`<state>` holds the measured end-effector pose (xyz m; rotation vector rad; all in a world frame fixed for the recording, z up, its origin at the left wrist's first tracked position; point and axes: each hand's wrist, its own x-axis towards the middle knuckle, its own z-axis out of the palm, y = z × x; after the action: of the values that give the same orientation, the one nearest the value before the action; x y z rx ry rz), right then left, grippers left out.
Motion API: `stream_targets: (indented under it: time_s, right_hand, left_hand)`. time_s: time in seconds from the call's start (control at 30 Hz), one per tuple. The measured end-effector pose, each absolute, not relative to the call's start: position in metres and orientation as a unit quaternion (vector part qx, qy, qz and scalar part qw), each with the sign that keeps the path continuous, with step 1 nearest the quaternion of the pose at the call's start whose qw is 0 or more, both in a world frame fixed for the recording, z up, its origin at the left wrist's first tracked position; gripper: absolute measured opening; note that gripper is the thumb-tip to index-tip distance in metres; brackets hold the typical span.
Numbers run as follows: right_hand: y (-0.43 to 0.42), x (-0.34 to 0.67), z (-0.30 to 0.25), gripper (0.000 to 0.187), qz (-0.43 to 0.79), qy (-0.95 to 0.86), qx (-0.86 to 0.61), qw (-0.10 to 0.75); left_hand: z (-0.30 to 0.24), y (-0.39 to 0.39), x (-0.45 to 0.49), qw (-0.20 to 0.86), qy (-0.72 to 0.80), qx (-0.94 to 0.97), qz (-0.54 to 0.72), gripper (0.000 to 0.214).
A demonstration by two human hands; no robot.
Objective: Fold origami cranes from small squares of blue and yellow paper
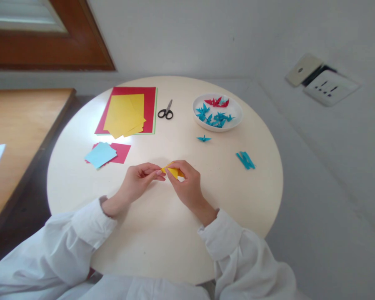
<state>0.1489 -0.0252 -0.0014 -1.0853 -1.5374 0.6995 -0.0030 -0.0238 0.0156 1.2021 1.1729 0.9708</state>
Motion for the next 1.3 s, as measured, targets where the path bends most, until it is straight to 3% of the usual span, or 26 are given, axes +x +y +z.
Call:
stream_targets:
  time_s: [1.3]
  right_hand:
    - [-0.0253,0.147,-0.0024,0.002,0.286,-0.647,-0.469,0.529]
  left_hand:
    - [0.0224,-0.0298,-0.0024,0.502,0.496,0.588,0.395,0.019]
